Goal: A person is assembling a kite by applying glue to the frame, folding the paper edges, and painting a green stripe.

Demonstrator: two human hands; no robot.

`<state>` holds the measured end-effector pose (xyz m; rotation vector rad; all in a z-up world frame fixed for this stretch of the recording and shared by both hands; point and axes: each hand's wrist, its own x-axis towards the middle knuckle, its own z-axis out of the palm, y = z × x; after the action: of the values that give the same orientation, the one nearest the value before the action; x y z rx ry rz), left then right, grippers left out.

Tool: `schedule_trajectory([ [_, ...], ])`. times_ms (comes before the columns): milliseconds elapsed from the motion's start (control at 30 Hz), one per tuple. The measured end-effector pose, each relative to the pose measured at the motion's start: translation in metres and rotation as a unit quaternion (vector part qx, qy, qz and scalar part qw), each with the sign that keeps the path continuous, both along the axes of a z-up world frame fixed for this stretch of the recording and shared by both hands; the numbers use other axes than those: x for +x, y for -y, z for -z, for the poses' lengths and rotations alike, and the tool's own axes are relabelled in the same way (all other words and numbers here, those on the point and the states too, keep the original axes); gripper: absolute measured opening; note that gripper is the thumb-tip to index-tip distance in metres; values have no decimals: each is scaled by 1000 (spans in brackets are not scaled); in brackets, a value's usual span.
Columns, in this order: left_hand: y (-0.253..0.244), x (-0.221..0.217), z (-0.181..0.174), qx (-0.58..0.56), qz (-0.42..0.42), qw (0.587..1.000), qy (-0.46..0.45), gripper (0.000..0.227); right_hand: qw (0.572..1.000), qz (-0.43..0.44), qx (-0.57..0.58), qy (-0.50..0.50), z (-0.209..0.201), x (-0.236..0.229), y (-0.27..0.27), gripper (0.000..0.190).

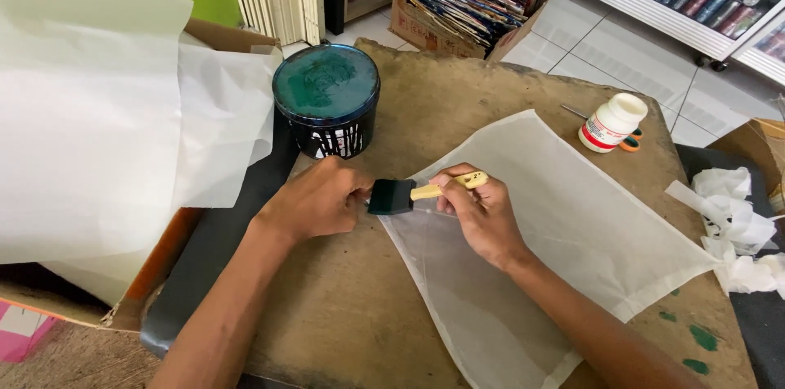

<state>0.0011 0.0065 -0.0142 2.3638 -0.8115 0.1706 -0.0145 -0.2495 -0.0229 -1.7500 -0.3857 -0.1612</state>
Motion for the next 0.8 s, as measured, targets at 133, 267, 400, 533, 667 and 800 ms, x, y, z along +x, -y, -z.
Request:
schedule_trajectory([
  [133,3,-1,-2,0,-6,1000,-8,24,1000,-14,-13,4,5,2,5,18],
  [267,2,0,1,-4,-7,1000,-5,24,1000,-6,-15,0,2,0,4,18],
  [400,2,1,2,1,-7,1000,0,23,1000,-5,-18,1,3,-1,5,17],
  [533,3,0,3,0,-7,1000,4,22,1000,-12,-25,13,2,0,6,17],
  [667,3,1,4,1,-10,1000,11,21,999,-12,-33,17,2,-1,11,17],
  [800,3,-2,0,25,-11,999,18,18,999,-13,-32,17,4,-2,16,17],
])
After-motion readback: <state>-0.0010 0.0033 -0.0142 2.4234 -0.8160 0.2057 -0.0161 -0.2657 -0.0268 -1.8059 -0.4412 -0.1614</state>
